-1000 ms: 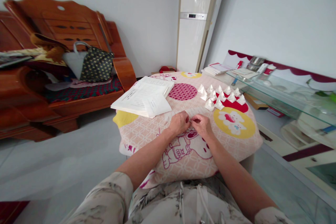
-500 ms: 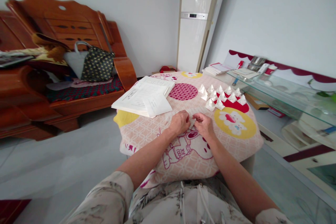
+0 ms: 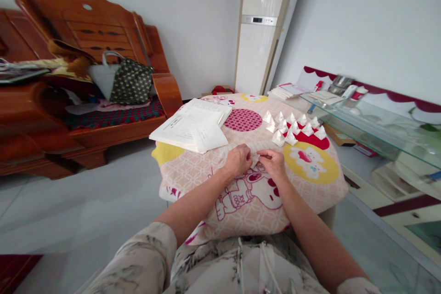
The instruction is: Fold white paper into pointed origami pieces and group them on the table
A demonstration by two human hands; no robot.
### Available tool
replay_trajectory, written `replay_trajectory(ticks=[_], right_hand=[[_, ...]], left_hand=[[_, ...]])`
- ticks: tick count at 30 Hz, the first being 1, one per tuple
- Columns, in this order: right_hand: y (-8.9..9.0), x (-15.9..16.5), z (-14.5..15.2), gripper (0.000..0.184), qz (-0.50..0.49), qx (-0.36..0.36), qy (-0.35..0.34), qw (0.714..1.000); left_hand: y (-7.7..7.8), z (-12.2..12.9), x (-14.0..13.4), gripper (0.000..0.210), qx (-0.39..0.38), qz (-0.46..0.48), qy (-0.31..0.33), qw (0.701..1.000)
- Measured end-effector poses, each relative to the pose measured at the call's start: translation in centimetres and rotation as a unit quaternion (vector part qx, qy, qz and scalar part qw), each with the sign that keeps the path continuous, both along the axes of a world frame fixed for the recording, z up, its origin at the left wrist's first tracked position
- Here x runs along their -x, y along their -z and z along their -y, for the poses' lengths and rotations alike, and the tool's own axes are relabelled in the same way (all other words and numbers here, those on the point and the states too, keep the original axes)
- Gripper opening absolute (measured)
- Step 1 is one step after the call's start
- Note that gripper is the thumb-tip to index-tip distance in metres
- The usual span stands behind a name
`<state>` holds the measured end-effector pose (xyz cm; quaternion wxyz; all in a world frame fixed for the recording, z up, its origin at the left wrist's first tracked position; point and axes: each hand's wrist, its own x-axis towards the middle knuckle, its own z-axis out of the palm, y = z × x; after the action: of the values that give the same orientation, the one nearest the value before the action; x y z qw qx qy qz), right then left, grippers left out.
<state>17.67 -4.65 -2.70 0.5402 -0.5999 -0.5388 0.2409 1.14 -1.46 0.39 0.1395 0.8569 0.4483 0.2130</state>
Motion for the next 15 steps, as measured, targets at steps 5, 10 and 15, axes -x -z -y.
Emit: replay_trajectory(ticks=[5,10,15], right_hand=[[-0.4,1.0,0.1,0.015,0.117,-0.033,0.039,0.992],[-0.5,1.9,-0.1,0.009,0.211,-0.063,0.068,0.973],[-0.5,2.0,-0.2,0.010,0.237,-0.066,0.080,0.966]], left_hand=[[0.3,0.1,-0.1,0.011,-0.018,-0.010,0.011,1.000],[0.7,0.0,-0.2,0.014,-0.041,-0.008,0.051,0.998],[0.7,0.0,-0.2,0.015,-0.032,-0.005,0.056,0.998]])
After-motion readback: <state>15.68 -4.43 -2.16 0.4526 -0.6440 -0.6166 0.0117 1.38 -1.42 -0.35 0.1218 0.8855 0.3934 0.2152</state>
